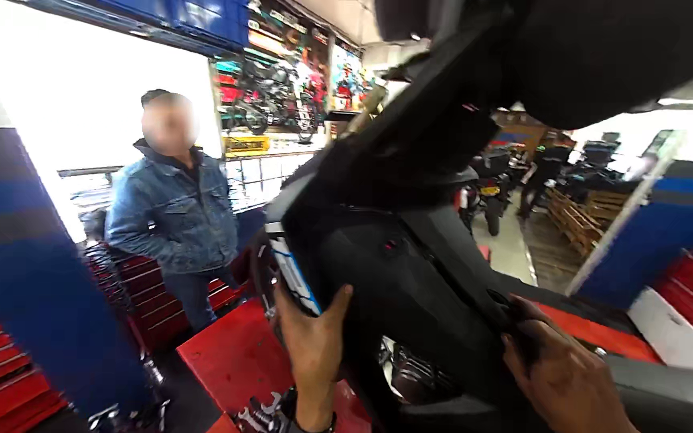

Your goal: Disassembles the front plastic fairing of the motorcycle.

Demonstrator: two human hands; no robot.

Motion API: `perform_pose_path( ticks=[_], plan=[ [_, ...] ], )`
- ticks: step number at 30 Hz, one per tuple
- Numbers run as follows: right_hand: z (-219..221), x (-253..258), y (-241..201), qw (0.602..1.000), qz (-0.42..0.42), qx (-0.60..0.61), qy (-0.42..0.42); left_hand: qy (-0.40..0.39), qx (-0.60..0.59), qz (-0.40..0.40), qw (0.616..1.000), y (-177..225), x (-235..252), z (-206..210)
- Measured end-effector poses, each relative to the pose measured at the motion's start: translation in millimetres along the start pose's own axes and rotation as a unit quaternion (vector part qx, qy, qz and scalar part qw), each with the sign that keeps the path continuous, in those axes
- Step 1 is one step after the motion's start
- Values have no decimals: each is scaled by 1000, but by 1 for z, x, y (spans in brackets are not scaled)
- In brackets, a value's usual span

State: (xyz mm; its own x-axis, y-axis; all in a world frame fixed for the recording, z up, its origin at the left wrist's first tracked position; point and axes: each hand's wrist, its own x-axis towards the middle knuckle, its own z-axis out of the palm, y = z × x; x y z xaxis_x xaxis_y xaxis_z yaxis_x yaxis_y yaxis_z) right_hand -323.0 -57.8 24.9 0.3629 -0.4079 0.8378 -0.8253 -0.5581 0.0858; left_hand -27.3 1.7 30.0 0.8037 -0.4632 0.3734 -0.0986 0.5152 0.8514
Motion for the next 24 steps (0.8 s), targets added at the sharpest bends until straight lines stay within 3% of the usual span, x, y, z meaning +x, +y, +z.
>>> perform_pose_path(
  ticks=[5,14,19,24],
  plan=[
    [5,0,13,995,-85,-9,51,-4,-10,15,1000,3,1,5],
    [2,0,13,996,-76,8,45,-19,2,41,999,-5,7,4],
    [-8,43,-3,997,-9,80,0,-20,-4,40,999,-5,7,6],
    [0,104,-19,991,-37,111,-63,-21,-19,33,999,-4,6,5]
  ],
)
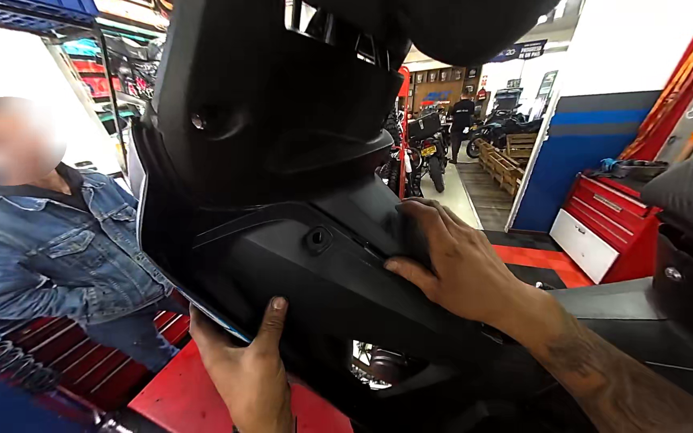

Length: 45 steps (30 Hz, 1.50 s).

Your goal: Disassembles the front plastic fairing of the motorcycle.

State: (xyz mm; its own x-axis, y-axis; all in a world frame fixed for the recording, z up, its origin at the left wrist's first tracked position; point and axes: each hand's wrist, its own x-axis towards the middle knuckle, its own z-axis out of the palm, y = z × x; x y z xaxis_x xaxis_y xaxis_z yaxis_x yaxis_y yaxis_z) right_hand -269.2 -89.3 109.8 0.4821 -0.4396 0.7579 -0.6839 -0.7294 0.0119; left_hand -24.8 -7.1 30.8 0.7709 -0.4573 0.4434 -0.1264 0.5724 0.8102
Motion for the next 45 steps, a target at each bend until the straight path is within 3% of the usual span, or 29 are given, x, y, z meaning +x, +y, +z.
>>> perform_pose_path(
  ticks=[9,18,45],
  plan=[
    [19,-5,-17,985,-81,-136,66,10,16,-4,1000,4,-1,-2],
    [20,-6,-12,966,-154,-190,80,14,22,-4,1000,2,2,-1],
    [21,-7,-16,960,-152,-224,76,10,23,-4,1000,9,1,-3]
  ],
)
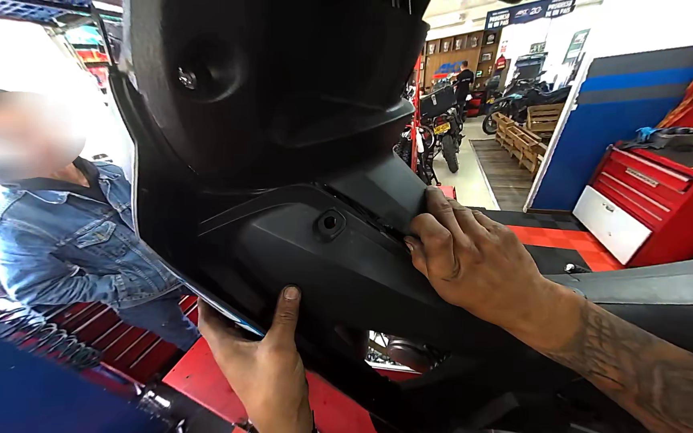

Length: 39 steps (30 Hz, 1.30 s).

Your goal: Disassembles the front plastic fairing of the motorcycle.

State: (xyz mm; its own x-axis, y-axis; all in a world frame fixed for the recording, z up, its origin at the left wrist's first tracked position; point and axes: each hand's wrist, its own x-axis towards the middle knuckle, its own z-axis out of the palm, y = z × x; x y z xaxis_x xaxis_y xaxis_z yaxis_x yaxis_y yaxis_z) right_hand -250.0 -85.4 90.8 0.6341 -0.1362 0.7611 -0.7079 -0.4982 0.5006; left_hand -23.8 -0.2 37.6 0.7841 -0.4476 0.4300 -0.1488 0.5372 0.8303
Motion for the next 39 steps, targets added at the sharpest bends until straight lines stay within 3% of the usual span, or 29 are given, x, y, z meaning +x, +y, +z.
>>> perform_pose_path(
  ticks=[14,21,24,27,31,39],
  plan=[
    [-5,4,4,1000,2,20,8,7,8,-9,1000,0,2,2],
    [-32,23,12,986,74,101,-113,-4,-12,-14,1000,-2,2,-1],
    [-44,38,26,983,-11,109,-146,1,-12,-9,1000,-3,2,-1],
    [-60,58,38,966,-174,81,-170,6,-3,-8,1000,-4,3,-1],
    [-71,61,54,891,-397,67,-212,3,-2,2,1000,-7,4,-2],
    [-46,94,95,786,-550,100,-263,22,23,-24,999,-4,2,-3]
  ],
)
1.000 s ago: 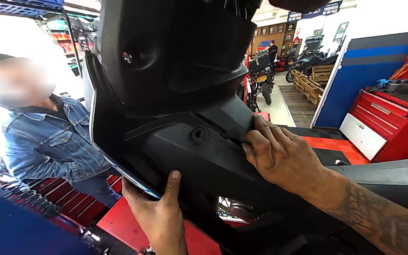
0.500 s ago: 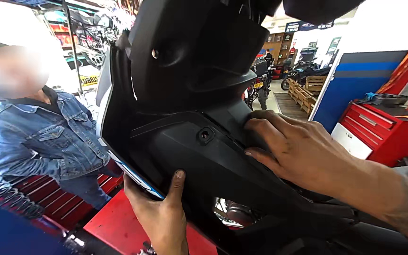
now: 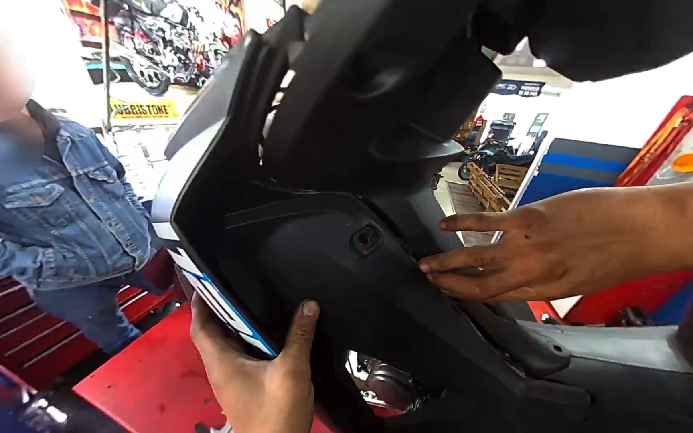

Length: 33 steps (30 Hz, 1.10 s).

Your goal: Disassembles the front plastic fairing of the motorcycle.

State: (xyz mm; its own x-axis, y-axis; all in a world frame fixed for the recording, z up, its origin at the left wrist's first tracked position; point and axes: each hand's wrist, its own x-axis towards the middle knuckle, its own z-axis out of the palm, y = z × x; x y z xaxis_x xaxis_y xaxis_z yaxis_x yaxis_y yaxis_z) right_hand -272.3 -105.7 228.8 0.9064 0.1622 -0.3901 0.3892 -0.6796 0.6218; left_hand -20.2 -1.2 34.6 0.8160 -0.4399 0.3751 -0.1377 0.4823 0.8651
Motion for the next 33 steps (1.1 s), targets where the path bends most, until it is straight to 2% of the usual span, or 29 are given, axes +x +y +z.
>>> perform_pose_path(
  ticks=[2,5,12,17,33],
  plan=[
    [1,1,8,1000,-22,2,1,4,3,-2,1000,1,0,0],
    [11,7,13,997,-46,9,55,6,-1,0,1000,4,-2,-1],
    [15,28,17,994,-81,-16,69,18,8,-13,1000,8,-5,0],
    [19,33,16,991,-78,12,111,26,13,-27,999,9,-4,2],
    [21,35,16,991,-75,11,113,17,30,-29,999,10,-4,2]
  ],
)
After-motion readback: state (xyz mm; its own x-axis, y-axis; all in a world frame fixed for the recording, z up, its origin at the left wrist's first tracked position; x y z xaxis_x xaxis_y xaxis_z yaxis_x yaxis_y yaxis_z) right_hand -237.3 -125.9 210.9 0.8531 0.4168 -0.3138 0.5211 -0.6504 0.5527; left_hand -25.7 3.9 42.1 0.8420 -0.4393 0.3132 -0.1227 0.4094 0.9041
